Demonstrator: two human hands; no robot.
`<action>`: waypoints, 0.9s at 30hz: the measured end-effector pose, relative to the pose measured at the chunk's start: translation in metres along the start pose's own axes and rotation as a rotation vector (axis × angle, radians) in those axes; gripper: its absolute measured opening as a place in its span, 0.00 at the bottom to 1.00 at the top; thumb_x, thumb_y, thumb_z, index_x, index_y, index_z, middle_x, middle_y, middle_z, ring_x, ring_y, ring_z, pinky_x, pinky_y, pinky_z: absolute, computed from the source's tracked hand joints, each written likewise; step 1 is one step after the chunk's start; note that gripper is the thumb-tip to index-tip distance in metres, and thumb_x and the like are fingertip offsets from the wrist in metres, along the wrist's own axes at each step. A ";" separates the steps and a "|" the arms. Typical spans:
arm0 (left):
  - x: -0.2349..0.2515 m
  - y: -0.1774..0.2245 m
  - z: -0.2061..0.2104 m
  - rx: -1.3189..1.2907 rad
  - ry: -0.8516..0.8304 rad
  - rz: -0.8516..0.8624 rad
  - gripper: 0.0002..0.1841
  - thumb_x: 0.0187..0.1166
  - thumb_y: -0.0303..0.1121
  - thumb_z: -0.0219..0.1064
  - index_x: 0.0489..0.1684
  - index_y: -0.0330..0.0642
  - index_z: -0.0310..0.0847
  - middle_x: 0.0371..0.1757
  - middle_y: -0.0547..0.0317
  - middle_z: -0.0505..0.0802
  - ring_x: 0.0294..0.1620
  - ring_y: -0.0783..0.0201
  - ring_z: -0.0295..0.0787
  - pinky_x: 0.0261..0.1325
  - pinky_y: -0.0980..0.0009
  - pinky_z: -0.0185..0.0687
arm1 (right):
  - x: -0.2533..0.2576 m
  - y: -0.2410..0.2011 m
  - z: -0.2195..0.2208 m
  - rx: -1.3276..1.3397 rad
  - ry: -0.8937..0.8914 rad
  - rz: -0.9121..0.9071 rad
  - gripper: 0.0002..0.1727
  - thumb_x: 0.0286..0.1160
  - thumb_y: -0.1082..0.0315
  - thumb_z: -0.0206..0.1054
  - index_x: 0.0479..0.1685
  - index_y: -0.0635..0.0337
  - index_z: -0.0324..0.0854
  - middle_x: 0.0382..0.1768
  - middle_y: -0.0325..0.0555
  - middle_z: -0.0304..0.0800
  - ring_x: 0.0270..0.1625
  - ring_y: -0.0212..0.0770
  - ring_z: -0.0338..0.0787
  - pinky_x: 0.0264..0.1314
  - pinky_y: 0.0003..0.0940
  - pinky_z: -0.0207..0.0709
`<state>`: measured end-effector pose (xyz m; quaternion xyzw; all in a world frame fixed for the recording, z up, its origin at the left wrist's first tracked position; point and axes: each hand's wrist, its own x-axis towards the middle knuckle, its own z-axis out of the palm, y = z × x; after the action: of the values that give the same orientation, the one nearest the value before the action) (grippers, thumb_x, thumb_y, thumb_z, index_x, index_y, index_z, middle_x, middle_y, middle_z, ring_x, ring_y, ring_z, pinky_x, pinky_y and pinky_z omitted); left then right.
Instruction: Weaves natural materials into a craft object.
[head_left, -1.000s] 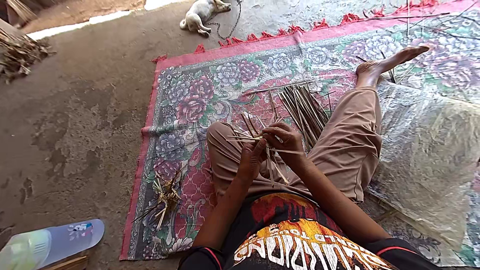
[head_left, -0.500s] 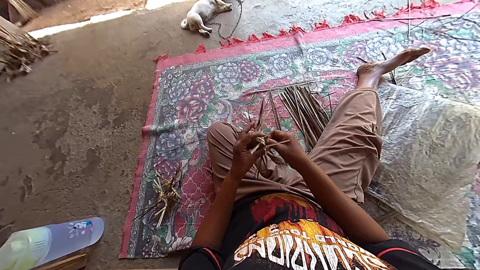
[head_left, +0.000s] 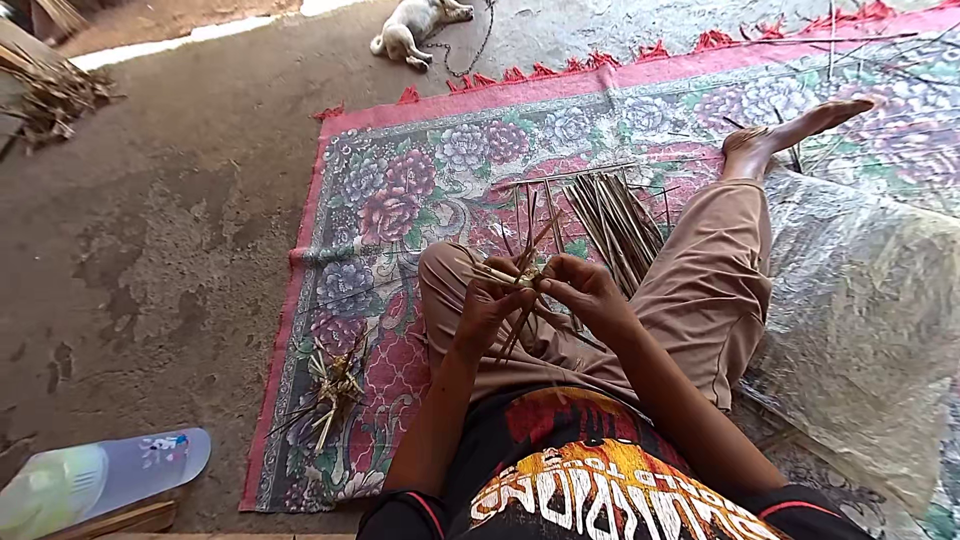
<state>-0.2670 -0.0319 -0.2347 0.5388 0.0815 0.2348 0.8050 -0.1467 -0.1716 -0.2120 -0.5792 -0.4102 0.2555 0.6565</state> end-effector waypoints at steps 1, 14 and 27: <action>0.001 0.001 0.001 0.093 -0.002 0.072 0.17 0.62 0.25 0.82 0.45 0.53 0.82 0.62 0.67 0.89 0.55 0.74 0.89 0.52 0.75 0.88 | 0.000 0.000 0.002 -0.041 0.049 0.003 0.02 0.77 0.71 0.66 0.40 0.59 0.79 0.29 0.34 0.81 0.32 0.24 0.80 0.38 0.21 0.76; 0.005 -0.022 0.003 0.989 -0.012 0.501 0.15 0.67 0.23 0.78 0.52 0.41 0.92 0.72 0.45 0.84 0.71 0.57 0.83 0.71 0.60 0.82 | 0.005 0.027 0.001 -0.136 0.108 0.147 0.02 0.77 0.77 0.64 0.42 0.64 0.79 0.25 0.40 0.78 0.24 0.29 0.75 0.31 0.27 0.73; 0.007 -0.021 -0.013 -0.222 0.051 -0.061 0.19 0.63 0.43 0.84 0.51 0.59 0.86 0.50 0.66 0.93 0.41 0.74 0.90 0.41 0.77 0.88 | 0.001 0.005 -0.005 0.227 -0.131 0.067 0.09 0.76 0.70 0.63 0.50 0.56 0.83 0.44 0.38 0.91 0.46 0.33 0.90 0.54 0.32 0.86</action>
<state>-0.2598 -0.0241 -0.2582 0.4373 0.0916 0.2313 0.8642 -0.1416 -0.1730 -0.2164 -0.4967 -0.4009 0.3592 0.6808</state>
